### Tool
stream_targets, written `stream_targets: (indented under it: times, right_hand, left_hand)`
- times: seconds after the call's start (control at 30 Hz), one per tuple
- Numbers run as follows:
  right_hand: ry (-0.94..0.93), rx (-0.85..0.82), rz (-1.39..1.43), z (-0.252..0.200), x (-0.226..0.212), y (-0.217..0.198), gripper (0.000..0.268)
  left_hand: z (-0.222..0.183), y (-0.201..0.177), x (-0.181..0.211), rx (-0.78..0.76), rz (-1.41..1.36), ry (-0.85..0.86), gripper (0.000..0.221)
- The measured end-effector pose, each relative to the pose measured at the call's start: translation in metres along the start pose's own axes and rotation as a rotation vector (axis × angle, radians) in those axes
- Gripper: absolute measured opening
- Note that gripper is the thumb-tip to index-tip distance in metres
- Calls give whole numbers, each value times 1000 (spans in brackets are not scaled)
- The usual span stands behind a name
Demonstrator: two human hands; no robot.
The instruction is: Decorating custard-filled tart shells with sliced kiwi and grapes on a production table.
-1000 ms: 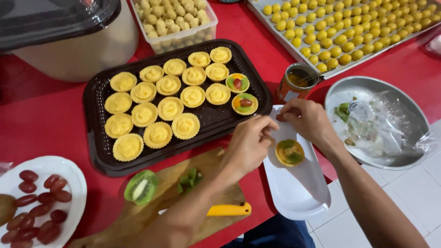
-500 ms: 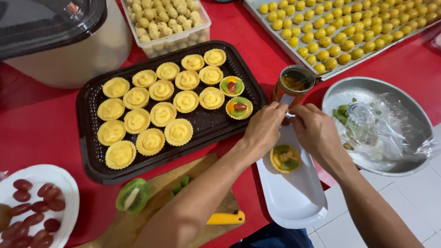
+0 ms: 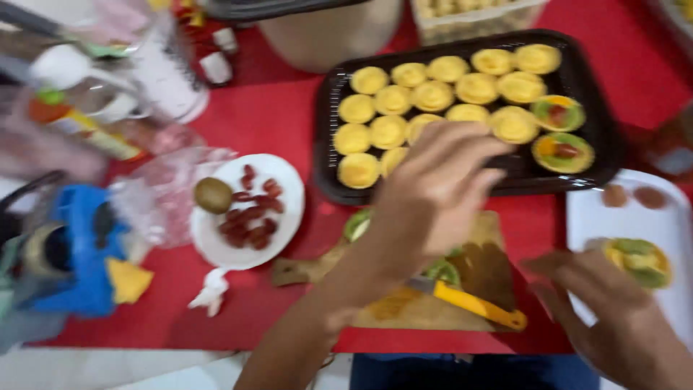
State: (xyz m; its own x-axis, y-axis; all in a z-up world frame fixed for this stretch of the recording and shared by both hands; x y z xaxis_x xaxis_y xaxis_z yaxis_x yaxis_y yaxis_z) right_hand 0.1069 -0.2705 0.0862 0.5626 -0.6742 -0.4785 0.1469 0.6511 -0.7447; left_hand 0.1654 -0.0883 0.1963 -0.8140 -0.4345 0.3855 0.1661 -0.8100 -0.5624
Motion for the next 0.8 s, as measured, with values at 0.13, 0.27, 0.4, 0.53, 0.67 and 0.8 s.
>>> stream_targets:
  times: [0.13,0.27,0.4,0.53,0.67,0.8]
  right_hand:
    - [-120,-265,24,-13,-16,63,45]
    - [-197,-197,18,-19,-28,75,42]
    - [-206,-182,-139,-22,-32,86,45]
    - [-246,-110,-41,-21,-45,81,33]
    - [-256,-165,-78,-14,-59,77,29]
    - [-206,-181,-27,-14,-65,66,36]
  left_hand:
    - [-61,-118,-45,98,383,-289,14]
    - [-150,-164,-125,-33,628,-616,13]
    - [-205,-149,-178,-166,683,-819,24]
    - [-215,-134,-192,-189,933,-679,23]
    - [-207,-130,-185,-194,987,-668,25]
    - [-210,-126,-189,-190,865,-760,21]
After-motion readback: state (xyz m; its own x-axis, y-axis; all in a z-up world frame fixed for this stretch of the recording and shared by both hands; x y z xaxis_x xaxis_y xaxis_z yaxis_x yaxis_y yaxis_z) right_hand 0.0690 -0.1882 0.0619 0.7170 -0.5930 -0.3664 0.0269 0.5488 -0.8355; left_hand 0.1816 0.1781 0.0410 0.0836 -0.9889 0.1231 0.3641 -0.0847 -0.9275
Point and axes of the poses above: each hand's wrist, its own z-axis towards the middle knuckle, its own y-axis out of the palm, x = y × z, the point moved 9 cm from there along z, towards the middle knuckle, and after that the axes turned 6 degrees about z, right-handed, at the moved point
